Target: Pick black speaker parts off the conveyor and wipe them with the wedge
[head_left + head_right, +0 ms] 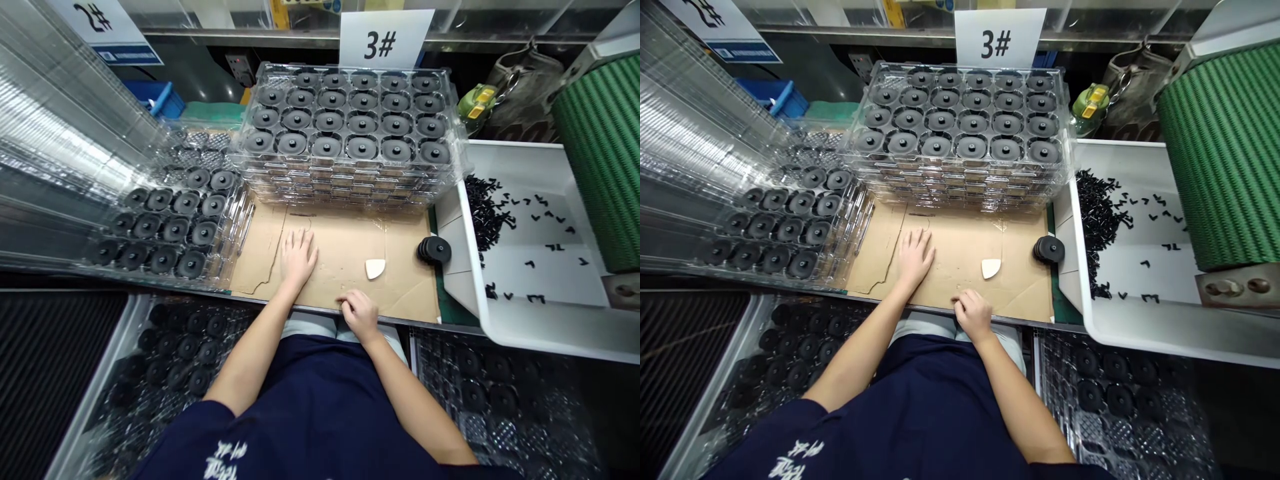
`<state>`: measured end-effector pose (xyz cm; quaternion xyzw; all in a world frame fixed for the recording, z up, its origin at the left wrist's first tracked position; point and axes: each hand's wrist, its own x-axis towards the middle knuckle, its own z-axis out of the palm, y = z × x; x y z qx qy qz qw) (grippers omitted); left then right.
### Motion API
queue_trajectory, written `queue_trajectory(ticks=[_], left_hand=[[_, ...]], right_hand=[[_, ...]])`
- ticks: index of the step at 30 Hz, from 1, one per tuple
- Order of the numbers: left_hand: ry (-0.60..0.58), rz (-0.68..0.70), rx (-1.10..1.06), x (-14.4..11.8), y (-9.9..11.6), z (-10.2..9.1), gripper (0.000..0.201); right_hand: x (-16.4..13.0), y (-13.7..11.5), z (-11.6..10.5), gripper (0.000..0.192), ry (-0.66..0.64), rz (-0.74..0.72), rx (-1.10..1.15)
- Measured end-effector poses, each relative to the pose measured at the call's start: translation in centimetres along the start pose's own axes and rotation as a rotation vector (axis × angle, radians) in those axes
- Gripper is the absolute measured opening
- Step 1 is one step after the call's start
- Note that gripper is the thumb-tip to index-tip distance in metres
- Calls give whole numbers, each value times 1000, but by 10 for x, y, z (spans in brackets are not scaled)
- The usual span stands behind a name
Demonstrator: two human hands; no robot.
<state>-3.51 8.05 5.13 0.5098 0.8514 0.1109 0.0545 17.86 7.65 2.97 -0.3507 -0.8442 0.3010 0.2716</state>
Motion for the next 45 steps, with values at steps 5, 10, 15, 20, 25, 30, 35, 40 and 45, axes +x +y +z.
queue_trajectory(ticks=[5, 10, 15, 20, 25, 30, 35, 40, 45], left_hand=[[21, 12, -18, -1, -3, 2, 50], [37, 24, -39, -2, -5, 2, 47], [47, 28, -49, -3, -6, 2, 46], [51, 28, -52, -3, -7, 2, 46], [54, 31, -59, -3, -7, 2, 46], [49, 27, -60, -3, -6, 1, 46], [45, 22, -59, -3, -6, 2, 46], [48, 20, -64, -3, -6, 1, 45], [51, 22, -68, -3, -6, 1, 45]], right_hand=[[0, -1, 0, 25, 4, 0, 3], [0, -1, 0, 25, 1, 1, -1], [0, -1, 0, 26, 2, 6, -8], [0, -1, 0, 25, -1, 8, -7], [0, -2, -1, 25, -3, 3, -3], [0, -2, -1, 26, -4, 4, -10], [0, -1, 0, 26, -1, 5, -13], [0, -2, 0, 26, 6, 8, -7], [0, -2, 0, 26, 5, 5, -1]])
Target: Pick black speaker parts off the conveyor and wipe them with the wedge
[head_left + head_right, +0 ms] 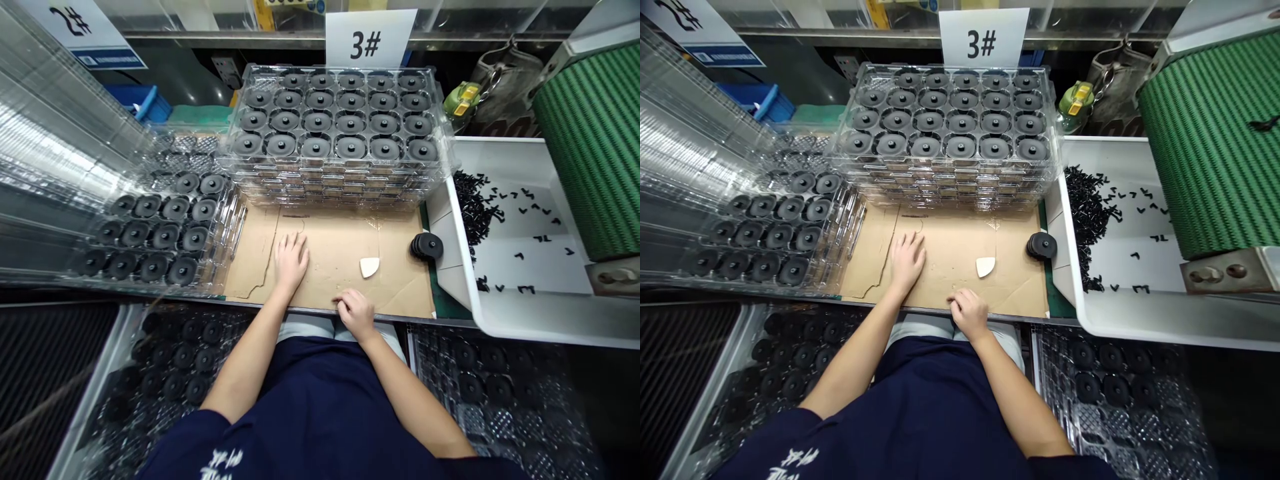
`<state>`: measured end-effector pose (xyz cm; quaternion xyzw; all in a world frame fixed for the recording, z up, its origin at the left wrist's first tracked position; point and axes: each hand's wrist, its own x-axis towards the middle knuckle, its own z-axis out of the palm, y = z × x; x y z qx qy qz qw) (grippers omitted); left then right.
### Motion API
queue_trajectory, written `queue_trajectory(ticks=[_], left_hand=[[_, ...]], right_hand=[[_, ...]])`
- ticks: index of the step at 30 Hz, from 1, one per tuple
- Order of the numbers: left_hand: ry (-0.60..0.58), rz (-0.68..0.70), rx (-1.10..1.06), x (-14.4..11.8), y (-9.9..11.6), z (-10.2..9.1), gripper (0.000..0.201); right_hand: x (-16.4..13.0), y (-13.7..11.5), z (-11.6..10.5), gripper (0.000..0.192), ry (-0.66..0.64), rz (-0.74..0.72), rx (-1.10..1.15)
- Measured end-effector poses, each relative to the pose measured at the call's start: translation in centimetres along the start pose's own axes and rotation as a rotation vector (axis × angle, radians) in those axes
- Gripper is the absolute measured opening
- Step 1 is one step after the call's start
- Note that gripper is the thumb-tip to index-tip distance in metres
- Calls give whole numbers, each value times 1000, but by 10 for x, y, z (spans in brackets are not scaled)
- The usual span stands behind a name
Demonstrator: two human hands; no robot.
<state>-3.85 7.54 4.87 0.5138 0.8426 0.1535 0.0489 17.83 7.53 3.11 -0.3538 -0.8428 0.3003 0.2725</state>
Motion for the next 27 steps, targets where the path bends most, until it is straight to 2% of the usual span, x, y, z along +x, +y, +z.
queue_trajectory(ticks=[27], left_hand=[[39, 30, -36, 0, -3, 4, 43]], right_hand=[[1, 0, 0, 25, -5, 7, 8]])
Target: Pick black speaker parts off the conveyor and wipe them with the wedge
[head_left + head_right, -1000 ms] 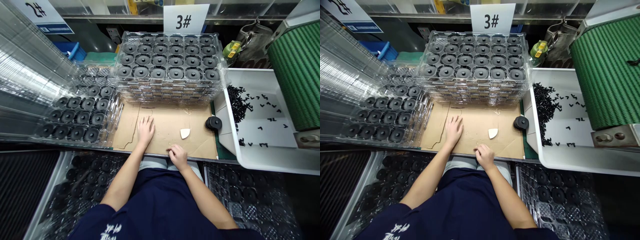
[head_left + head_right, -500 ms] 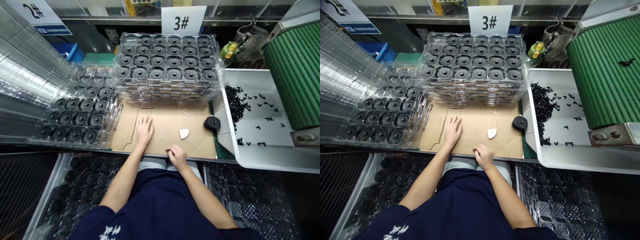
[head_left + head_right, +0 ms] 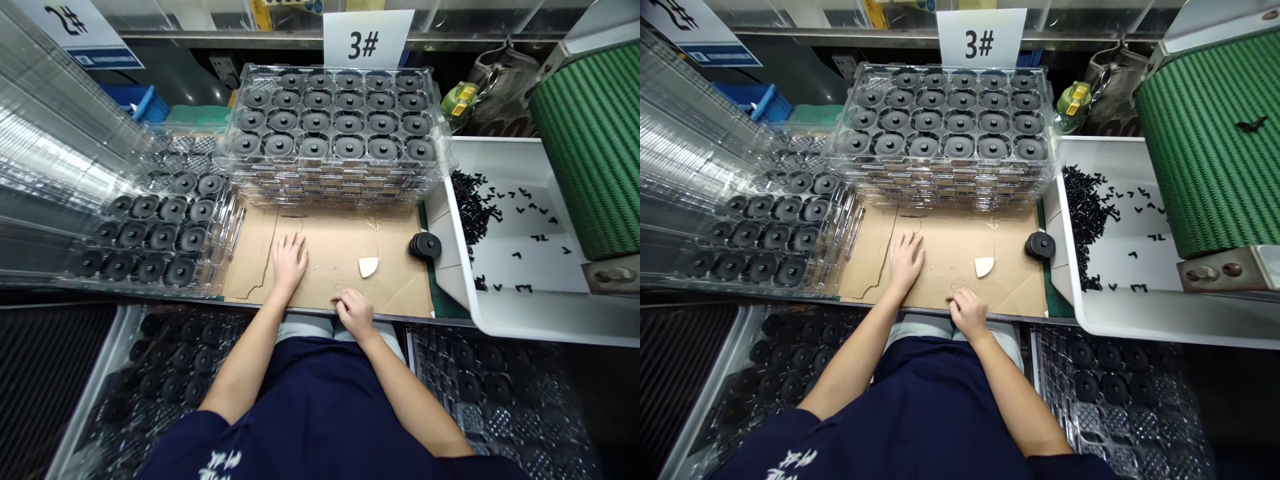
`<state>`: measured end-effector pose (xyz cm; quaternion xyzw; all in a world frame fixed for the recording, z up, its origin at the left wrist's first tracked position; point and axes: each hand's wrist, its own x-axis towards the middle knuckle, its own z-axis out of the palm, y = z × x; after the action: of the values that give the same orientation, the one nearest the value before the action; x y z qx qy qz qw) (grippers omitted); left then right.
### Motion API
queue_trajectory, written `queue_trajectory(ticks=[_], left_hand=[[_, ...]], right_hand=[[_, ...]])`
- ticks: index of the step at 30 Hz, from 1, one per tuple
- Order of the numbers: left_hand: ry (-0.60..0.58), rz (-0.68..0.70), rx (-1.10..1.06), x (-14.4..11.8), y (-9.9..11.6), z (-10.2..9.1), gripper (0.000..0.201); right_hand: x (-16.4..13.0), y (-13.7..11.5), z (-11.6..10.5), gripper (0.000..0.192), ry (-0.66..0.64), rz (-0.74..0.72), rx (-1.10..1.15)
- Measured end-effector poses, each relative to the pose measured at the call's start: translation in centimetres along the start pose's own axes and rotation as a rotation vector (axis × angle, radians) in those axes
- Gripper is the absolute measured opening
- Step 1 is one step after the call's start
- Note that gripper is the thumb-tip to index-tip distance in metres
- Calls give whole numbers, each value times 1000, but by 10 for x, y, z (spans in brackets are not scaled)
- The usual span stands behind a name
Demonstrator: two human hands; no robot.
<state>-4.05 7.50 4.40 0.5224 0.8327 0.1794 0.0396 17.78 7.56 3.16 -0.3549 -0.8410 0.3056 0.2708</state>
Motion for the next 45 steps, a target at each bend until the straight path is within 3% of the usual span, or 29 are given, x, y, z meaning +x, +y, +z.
queue_trajectory(ticks=[25, 33, 36, 38, 41, 45], left_hand=[[13, 33, -3, -2, -5, 2, 45], [7, 58, 2, -3, -6, 1, 47], [-5, 55, 18, -3, -6, 0, 47], [-20, 52, 28, -2, -6, -1, 47], [-51, 58, 31, -3, -5, -3, 49], [-165, 78, 57, -13, -2, -5, 55]], right_hand=[[-3, -1, 4, 24, -29, 26, -73], [3, -12, -1, 20, -103, 39, -147], [14, -20, -29, 20, -193, -50, -114], [23, -29, -68, 22, -265, -149, -73], [40, -51, -149, 22, -329, -316, -113], [71, -84, -261, 27, -266, -418, -421]])
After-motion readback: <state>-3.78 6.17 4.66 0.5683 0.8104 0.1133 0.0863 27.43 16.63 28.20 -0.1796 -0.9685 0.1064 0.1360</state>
